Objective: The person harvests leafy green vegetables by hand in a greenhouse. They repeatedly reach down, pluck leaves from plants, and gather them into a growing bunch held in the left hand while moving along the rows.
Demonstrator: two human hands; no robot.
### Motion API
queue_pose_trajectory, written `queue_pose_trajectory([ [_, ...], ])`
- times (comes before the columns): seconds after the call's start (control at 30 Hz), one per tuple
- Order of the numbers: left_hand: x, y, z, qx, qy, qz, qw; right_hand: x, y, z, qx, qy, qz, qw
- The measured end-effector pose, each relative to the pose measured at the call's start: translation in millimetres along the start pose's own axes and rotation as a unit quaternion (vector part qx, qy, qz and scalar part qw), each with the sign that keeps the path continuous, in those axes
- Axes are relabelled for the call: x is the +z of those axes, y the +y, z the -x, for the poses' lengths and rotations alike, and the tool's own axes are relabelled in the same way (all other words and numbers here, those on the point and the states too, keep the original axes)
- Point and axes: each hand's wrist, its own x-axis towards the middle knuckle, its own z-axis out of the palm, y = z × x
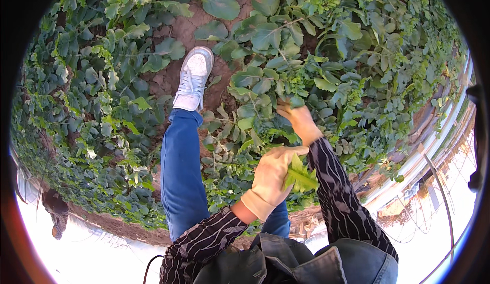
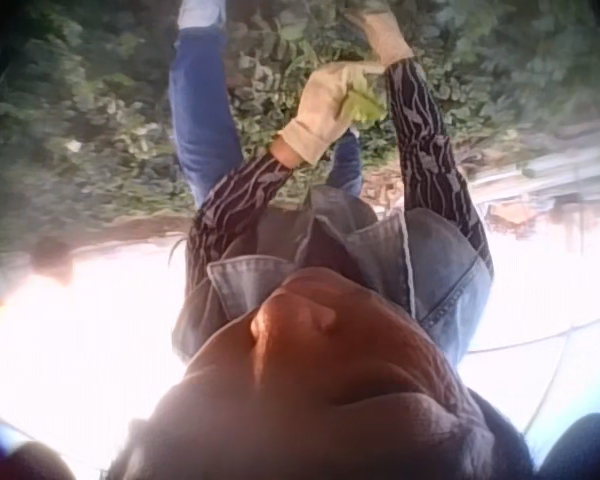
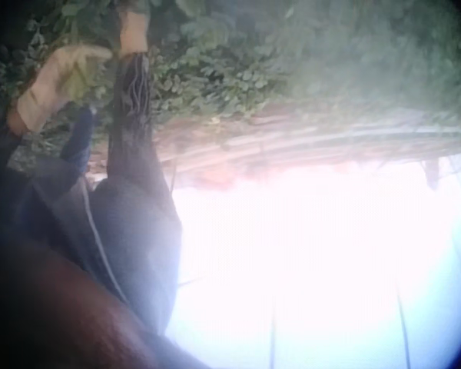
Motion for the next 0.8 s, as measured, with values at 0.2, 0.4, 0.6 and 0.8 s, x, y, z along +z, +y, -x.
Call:
queue_pose_trajectory([
  [0.2,-5.0,-8.6,4.9,-0.042,-0.021,0.0,0.999,48.2,9.3,-56.5,0.223,-0.17,0.238,0.93],
  [0.4,-5.6,-2.0,4.8,-0.044,-0.015,0.025,0.999,52.4,22.3,-61.2,0.154,-0.141,0.201,0.957],
  [0.6,-4.9,-3.9,3.7,-0.044,-0.029,0.017,0.998,57.3,38.9,-65.0,0.114,-0.141,0.167,0.969],
  [0.8,-3.9,-8.3,6.0,-0.044,-0.027,0.014,0.999,62.6,44.4,-60.0,0.078,-0.135,0.133,0.979],
])
